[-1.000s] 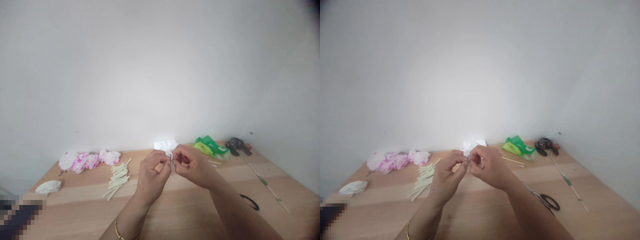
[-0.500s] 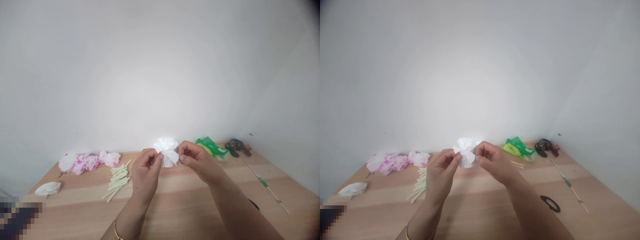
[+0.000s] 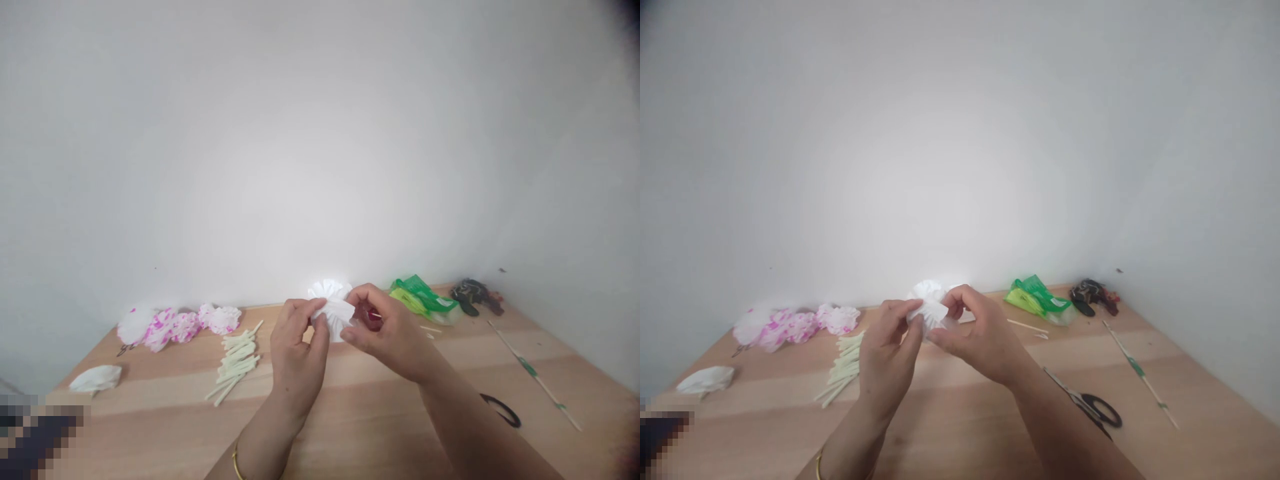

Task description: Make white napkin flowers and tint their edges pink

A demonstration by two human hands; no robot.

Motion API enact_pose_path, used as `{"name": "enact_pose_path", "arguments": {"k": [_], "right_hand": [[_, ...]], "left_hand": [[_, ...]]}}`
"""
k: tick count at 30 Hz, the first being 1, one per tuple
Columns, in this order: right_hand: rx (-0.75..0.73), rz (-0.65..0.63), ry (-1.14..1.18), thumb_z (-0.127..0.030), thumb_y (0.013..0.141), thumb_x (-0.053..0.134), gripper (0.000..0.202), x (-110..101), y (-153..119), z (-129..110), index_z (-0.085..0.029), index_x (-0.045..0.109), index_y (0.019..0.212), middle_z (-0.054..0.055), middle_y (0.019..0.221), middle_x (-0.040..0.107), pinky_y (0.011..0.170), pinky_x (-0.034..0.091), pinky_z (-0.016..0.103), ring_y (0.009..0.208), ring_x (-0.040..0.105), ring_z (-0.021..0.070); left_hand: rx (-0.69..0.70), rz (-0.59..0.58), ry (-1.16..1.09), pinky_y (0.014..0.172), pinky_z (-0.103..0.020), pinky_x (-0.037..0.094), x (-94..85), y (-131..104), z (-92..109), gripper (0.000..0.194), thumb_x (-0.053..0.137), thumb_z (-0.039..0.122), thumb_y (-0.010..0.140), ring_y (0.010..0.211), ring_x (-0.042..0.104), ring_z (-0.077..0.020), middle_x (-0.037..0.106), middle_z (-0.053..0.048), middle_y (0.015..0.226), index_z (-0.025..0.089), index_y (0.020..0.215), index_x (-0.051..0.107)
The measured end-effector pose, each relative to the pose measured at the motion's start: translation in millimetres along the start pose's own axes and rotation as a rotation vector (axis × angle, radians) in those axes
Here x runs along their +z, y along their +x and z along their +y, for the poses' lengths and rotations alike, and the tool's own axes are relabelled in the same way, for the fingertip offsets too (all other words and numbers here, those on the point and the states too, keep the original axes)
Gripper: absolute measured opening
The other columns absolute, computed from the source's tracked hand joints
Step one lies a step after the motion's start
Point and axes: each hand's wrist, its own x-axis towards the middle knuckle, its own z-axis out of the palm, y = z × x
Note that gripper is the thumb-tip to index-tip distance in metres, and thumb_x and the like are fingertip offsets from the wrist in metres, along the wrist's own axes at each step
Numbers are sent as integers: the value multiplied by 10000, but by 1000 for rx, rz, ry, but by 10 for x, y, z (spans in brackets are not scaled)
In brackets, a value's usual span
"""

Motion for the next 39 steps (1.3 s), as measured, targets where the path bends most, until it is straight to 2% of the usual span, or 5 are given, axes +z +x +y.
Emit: {"name": "enact_pose_path", "arguments": {"k": [7,13,19,30,39], "right_hand": [[-124,115,-189,-285,912,485,130,83,6,24,-191,552,851,-12,709,529,617,345,265,633,460,127],[148,91,336,-427,900,501,231,-16,64,128,-202,542,864,-35,667,491,540,346,228,578,432,109],[284,-48,717,-473,856,562,278,20,123,228,-196,549,875,-24,713,502,576,392,219,628,458,111],[202,-134,488,-442,879,538,259,58,129,276,-196,554,959,-22,722,542,565,395,224,619,485,110],[83,30,137,-367,865,564,173,95,1,81,-197,571,894,-10,725,566,565,409,232,636,509,129]], "left_hand": [[-209,-61,-230,624,-216,422,19,15,-51,121,567,156,804,687,521,-102,565,7,788,204,894,632],[-415,113,-654,708,-289,513,48,68,-48,177,604,328,821,736,597,-129,576,7,805,201,938,566],[-267,-29,-422,761,-260,488,35,27,24,114,597,253,823,839,610,-147,642,-41,907,183,910,621],[-76,-143,-181,635,-218,471,40,12,33,264,557,91,740,713,566,-110,598,-37,916,198,972,624],[-238,-250,-268,601,-223,446,-112,33,30,118,553,171,794,625,566,-119,635,0,672,173,779,670]]}}
